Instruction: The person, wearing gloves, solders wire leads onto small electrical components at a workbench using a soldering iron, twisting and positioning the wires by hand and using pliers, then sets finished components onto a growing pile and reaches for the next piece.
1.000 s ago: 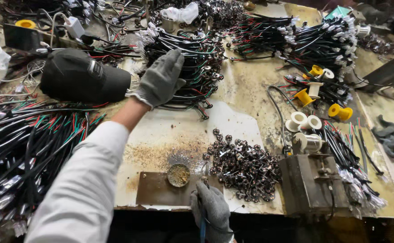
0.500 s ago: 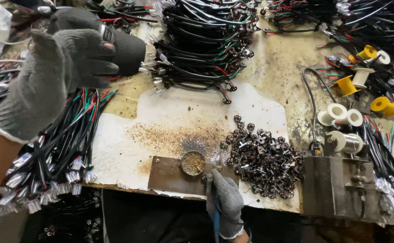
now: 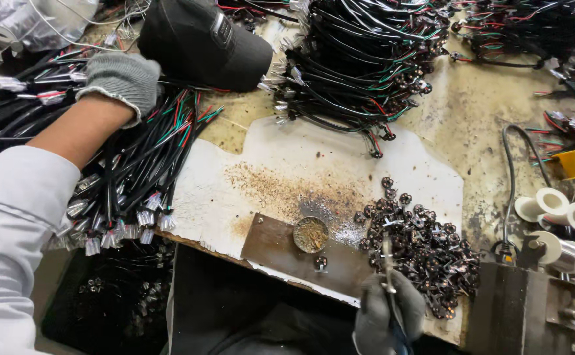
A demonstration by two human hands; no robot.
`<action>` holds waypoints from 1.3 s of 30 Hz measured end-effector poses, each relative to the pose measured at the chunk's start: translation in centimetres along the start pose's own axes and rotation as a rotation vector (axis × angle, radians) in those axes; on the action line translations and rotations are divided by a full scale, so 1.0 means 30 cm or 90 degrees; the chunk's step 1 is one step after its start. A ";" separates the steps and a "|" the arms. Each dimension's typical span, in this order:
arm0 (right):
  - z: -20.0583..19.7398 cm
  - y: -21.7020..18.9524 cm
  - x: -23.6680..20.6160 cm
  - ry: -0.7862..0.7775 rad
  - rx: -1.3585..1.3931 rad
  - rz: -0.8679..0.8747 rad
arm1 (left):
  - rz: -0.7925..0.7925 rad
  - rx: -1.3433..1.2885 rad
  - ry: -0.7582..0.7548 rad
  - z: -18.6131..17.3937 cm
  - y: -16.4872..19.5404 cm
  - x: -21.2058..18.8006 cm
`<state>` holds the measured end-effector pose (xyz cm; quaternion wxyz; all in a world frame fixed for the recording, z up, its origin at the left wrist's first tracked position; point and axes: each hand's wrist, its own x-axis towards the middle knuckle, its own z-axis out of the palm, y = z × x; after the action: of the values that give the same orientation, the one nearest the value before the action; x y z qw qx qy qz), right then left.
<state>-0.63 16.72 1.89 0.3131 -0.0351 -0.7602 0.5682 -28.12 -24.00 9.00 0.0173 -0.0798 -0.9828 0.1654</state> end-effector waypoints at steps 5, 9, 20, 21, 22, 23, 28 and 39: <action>-0.031 0.142 -0.057 -0.087 -0.049 0.097 | 0.071 -0.019 0.149 0.006 -0.027 -0.043; -0.011 0.230 -0.054 -0.171 -0.080 -0.021 | 0.081 0.007 0.154 -0.063 -0.025 -0.094; 0.034 0.159 -0.021 -0.193 -0.041 -0.062 | -0.068 -0.058 -0.013 0.009 0.233 -0.208; 0.018 0.137 -0.022 -0.185 -0.030 -0.038 | -0.058 -0.075 -0.009 0.029 0.240 -0.214; -0.002 0.110 -0.026 -0.171 -0.017 -0.016 | -0.050 -0.093 0.003 0.039 0.236 -0.219; -0.017 0.088 -0.026 -0.144 0.000 0.013 | -0.047 -0.108 0.020 0.039 0.226 -0.227; -0.019 0.066 -0.049 -0.008 0.224 0.176 | -0.069 -0.083 0.147 -0.094 0.186 -0.339; -0.060 0.067 -0.122 -0.163 0.291 0.166 | 0.068 -0.772 -0.175 -0.199 0.721 -0.769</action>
<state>2.61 17.46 -1.20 0.1386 0.0114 -0.6349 0.7600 -1.73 -5.66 7.37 -0.1664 -0.1027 -0.8898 -0.4124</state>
